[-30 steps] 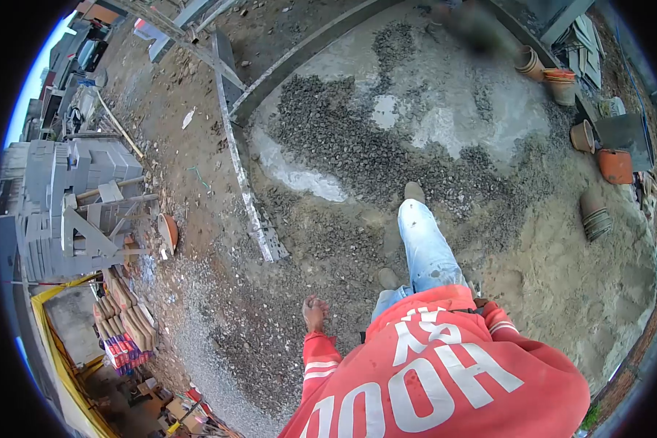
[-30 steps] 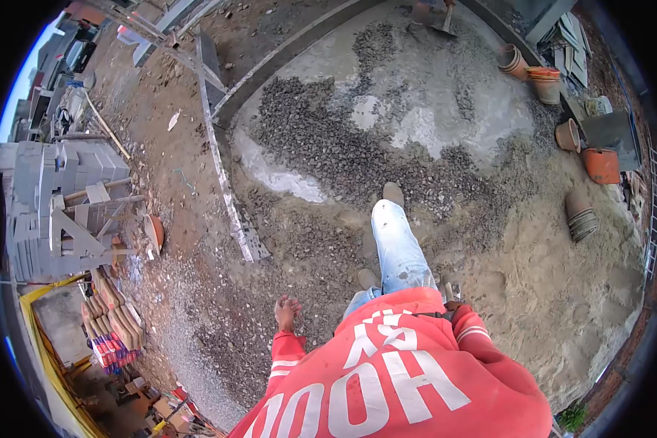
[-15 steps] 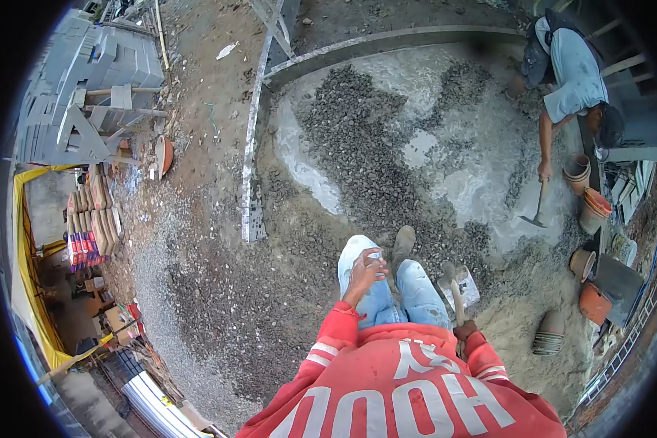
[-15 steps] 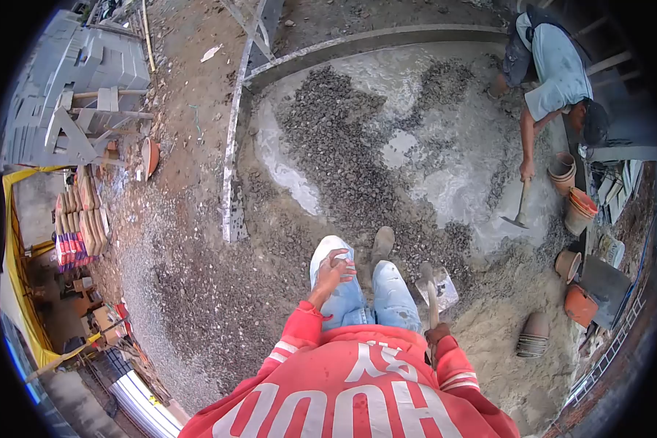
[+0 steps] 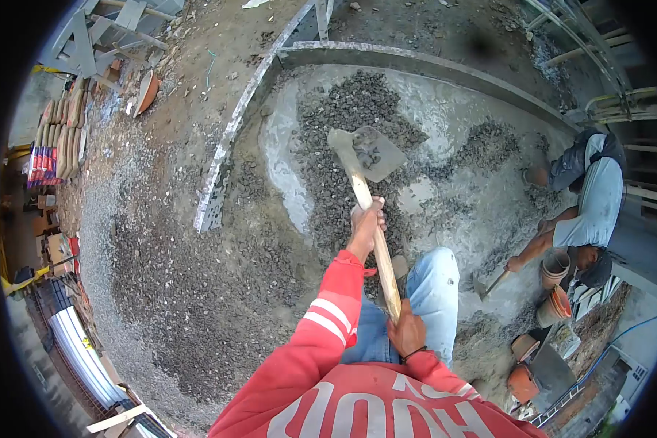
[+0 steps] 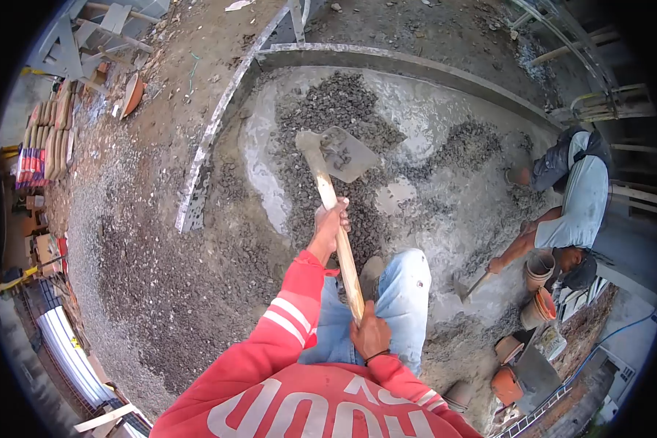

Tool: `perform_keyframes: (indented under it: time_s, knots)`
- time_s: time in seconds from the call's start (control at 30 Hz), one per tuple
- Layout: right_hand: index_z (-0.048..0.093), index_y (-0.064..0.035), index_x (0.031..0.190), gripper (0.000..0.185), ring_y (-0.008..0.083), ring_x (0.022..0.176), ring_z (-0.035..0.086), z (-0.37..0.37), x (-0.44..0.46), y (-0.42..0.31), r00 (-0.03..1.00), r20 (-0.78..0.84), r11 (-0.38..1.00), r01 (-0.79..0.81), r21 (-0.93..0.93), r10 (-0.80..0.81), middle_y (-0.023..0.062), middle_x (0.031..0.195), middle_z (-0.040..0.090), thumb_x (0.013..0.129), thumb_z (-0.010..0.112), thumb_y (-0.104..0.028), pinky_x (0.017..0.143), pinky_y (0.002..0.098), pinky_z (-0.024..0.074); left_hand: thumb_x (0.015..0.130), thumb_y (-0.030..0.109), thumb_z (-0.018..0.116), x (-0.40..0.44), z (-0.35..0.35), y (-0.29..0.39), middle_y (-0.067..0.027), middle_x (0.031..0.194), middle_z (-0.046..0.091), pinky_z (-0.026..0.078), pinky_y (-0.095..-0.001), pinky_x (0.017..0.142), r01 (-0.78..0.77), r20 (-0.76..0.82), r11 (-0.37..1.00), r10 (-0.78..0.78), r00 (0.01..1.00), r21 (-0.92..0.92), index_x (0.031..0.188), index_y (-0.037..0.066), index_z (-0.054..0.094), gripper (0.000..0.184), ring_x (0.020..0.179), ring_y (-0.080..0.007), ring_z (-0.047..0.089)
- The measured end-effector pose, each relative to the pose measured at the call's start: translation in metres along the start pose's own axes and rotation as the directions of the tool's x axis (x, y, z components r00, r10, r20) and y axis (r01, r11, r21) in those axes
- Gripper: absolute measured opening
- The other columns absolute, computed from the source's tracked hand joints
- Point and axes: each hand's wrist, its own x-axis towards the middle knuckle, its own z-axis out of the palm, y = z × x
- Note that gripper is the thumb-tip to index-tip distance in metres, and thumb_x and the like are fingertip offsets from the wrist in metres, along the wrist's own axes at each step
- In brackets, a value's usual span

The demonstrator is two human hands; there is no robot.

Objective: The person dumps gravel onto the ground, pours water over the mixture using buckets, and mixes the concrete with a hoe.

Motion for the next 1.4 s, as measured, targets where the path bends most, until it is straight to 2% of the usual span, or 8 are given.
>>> perform_keyframes:
  time_s: [0.37,0.47,0.6,1.0,1.13,1.23,1.3,1.4]
  knots:
    - [0.048,-0.0065,0.105,0.037,0.0442,0.075,0.063,-0.014,0.337,-0.044,0.899,0.024,0.892,0.430,0.138,-0.437,0.0231,0.076,0.065,0.075,0.067,-0.014,0.068,0.0528,0.0497,0.087,0.005,0.058,0.193,0.033,0.167,0.0007,0.063,0.045,0.041,-0.0245,0.041,-0.542,-0.254,0.831,0.555,0.792,0.126,0.101,0.006,0.051,0.016,0.048,-0.0087,0.044]
    - [0.051,-0.0069,0.104,0.035,0.0440,0.077,0.063,-0.012,0.425,0.023,0.867,0.074,0.869,0.487,0.085,-0.493,0.0235,0.078,0.065,0.074,0.067,-0.013,0.069,0.0520,0.0501,0.084,0.005,0.057,0.302,0.046,0.098,-0.0025,0.063,0.048,0.042,-0.0272,0.040,-0.440,-0.454,0.855,0.518,0.725,0.275,0.096,0.002,0.050,0.014,0.046,-0.0118,0.047]
    - [0.054,-0.0060,0.103,0.033,0.0433,0.082,0.063,-0.014,0.442,0.179,0.948,0.268,0.978,0.199,-0.067,-0.174,0.0227,0.084,0.066,0.073,0.066,-0.013,0.073,0.0528,0.0499,0.082,0.011,0.056,0.395,0.087,-0.112,-0.0088,0.058,0.051,0.045,-0.0337,0.040,-0.026,-0.578,0.973,0.157,0.801,0.229,0.082,-0.003,0.051,0.015,0.043,-0.0182,0.050]
    - [0.056,-0.0022,0.089,0.026,0.0449,0.073,0.060,-0.147,0.353,0.361,0.978,0.181,0.987,0.126,-0.100,-0.106,0.0258,0.074,0.062,0.065,0.064,-0.010,0.066,0.0500,0.0485,0.080,0.021,0.067,0.308,0.260,-0.318,-0.0088,0.063,0.056,0.044,-0.0393,0.045,-0.025,-0.447,0.989,0.089,0.890,0.147,0.086,-0.004,0.053,0.029,0.050,-0.0216,0.056]
    - [0.057,-0.0041,0.087,0.023,0.0428,0.069,0.061,-0.152,0.343,0.374,0.983,0.126,0.961,0.160,-0.226,-0.134,0.0223,0.070,0.062,0.066,0.063,-0.009,0.064,0.0491,0.0486,0.085,0.008,0.061,0.245,0.281,-0.259,-0.0024,0.064,0.049,0.042,-0.0279,0.036,0.037,-0.400,0.999,-0.050,0.915,-0.041,0.106,0.006,0.044,0.027,0.044,-0.0131,0.050]
    - [0.057,-0.0077,0.089,0.023,0.0410,0.067,0.061,-0.133,0.416,0.295,0.950,0.045,0.946,0.313,-0.089,-0.310,0.0206,0.069,0.062,0.068,0.065,-0.010,0.061,0.0489,0.0487,0.086,0.001,0.058,0.243,0.258,-0.116,-0.0028,0.067,0.049,0.043,-0.0259,0.038,-0.340,-0.361,0.936,0.288,0.887,-0.088,0.110,0.004,0.043,0.028,0.045,-0.0105,0.048]
    - [0.057,-0.0084,0.097,0.030,0.0409,0.067,0.062,-0.114,0.487,0.207,0.861,-0.004,0.860,0.508,-0.053,-0.509,0.0208,0.068,0.062,0.069,0.066,-0.010,0.060,0.0493,0.0485,0.088,-0.002,0.054,0.269,0.232,-0.020,-0.0044,0.069,0.050,0.044,-0.0251,0.041,-0.630,-0.358,0.775,0.601,0.715,0.043,0.113,0.001,0.039,0.029,0.048,-0.0109,0.048]
    - [0.057,-0.0072,0.099,0.027,0.0448,0.076,0.060,-0.091,0.573,0.087,0.782,0.024,0.781,0.619,0.085,-0.623,0.0243,0.078,0.062,0.074,0.064,-0.012,0.066,0.0505,0.0487,0.088,0.004,0.055,0.340,0.190,0.083,-0.0051,0.066,0.047,0.045,-0.0284,0.041,-0.627,-0.483,0.714,0.687,0.543,0.312,0.106,-0.004,0.039,0.026,0.048,-0.0135,0.049]
